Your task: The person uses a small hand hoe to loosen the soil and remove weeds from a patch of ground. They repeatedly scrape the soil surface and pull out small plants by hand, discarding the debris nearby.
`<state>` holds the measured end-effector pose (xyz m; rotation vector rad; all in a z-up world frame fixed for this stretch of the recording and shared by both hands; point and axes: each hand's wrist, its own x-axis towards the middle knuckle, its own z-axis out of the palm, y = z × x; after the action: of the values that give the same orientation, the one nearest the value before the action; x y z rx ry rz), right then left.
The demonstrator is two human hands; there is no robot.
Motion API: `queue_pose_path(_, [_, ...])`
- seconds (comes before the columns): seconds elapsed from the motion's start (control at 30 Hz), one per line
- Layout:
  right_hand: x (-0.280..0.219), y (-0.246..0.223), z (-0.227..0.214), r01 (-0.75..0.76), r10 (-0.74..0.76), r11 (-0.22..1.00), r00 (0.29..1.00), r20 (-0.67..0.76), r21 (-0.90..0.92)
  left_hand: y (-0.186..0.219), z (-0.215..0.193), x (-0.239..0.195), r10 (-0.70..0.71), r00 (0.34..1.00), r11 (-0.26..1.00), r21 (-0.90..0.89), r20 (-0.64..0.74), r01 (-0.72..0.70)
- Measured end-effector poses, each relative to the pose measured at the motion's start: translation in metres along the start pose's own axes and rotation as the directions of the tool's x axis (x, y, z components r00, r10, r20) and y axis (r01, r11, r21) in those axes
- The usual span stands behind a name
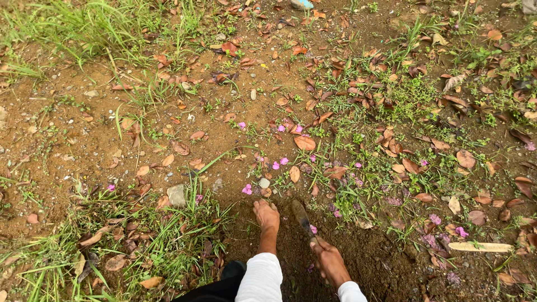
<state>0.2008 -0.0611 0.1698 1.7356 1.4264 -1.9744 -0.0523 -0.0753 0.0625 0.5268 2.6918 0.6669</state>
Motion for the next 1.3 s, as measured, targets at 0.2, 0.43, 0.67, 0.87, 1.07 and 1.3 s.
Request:
queue_pose_path(0.2, [0.018,-0.036,0.022,-0.070,0.056,0.987,0.993,0.102,0.141,-0.012,0.024,0.008,-0.008,0.999,0.912,-0.410,0.043,0.025])
queue_pose_path(0.43, [0.060,-0.049,0.033,-0.062,0.045,0.986,0.993,0.110,0.157,0.024,-0.010,0.027,-0.086,0.984,0.991,-0.087,0.156,0.100])
queue_pose_path(0.67, [0.067,-0.083,0.031,-0.094,0.084,0.992,0.988,0.132,0.078,0.035,-0.011,0.049,0.216,0.959,0.974,0.033,0.186,-0.226])
queue_pose_path(0.87, [0.072,-0.090,0.040,-0.094,0.070,0.984,0.985,0.158,0.152,0.016,0.029,0.073,0.437,0.890,0.848,0.272,0.128,-0.456])
queue_pose_path(1.07, [0.087,-0.075,0.035,-0.046,0.052,0.993,0.997,0.055,-0.106,0.025,0.067,0.088,0.489,0.856,0.725,0.469,0.166,-0.505])
queue_pose_path(1.3, [0.122,-0.035,0.032,0.257,-0.359,0.733,0.932,-0.038,-0.630,0.002,0.066,0.096,0.383,0.920,0.910,0.206,-0.085,-0.360])
